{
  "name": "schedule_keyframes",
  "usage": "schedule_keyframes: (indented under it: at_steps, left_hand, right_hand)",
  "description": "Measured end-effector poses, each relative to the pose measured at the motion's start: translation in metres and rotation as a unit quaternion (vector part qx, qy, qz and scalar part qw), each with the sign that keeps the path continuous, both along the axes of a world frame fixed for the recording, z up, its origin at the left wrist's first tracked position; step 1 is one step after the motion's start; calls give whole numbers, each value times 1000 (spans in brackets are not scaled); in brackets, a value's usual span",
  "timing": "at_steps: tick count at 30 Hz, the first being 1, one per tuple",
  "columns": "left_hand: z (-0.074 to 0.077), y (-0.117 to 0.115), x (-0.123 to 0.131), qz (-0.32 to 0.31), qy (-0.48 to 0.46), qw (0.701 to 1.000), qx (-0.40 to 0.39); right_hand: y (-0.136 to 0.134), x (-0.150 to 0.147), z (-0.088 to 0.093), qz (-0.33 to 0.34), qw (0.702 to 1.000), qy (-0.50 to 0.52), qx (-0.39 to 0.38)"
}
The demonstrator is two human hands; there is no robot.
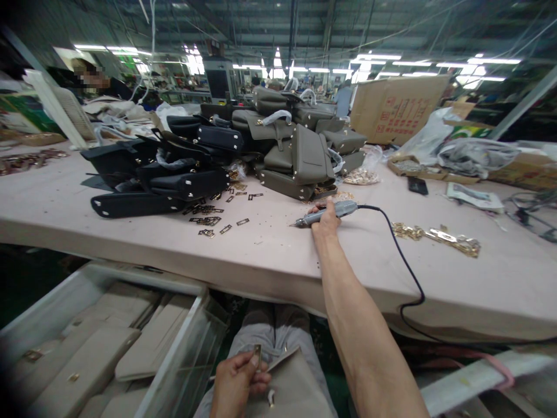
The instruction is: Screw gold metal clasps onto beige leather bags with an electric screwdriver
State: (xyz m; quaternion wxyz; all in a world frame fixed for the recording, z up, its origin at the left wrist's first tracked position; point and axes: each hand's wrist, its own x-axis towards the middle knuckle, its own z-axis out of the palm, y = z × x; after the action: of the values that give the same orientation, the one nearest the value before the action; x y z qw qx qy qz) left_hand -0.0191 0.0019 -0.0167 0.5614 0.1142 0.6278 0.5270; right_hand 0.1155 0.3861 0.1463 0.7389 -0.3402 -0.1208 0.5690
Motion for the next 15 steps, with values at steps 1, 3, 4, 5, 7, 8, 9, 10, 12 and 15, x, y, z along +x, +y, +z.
schedule_keyframes:
  at_steps: [1,3,4,5,7,8,9,10,12,15]
  left_hand:
    - [0,0,0,1,-2,1000,-1]
    - [-1,0,0,1,-5,1000,1]
    - [-2,0,0,2,-6,1000,3]
    - [-2,-1,-1,2,-7,1000,5]
    - [-2,-1,-1,2,-9,1000,7]
    - [-2,-1,-1,2,-10,1000,6]
    - [-2,-1,-1,3,-11,1000,5]
    - [-2,-1,-1,3,-12,1000,5]
    - [-2,-1,-1,4,-12,1000,7]
    - [-4,-1,-1,7,-8,1000,11]
  right_hand:
    - [0,0,0,-1,1000,0,0]
    - [-1,0,1,1,1000,3,1]
    - [-2,1,1,4,1000,6,2]
    - [-2,1,2,6,1000,9,2]
    - [-3,2,2,6,1000,13,2]
    - [-3,2,2,5,1000,13,1]
    - [-3,3,3,4,1000,13,0]
    - [-4,3,3,2,1000,12,0]
    - [-5,3,3,3,1000,13,-1]
    - [-6,3,3,9,1000,12,2]
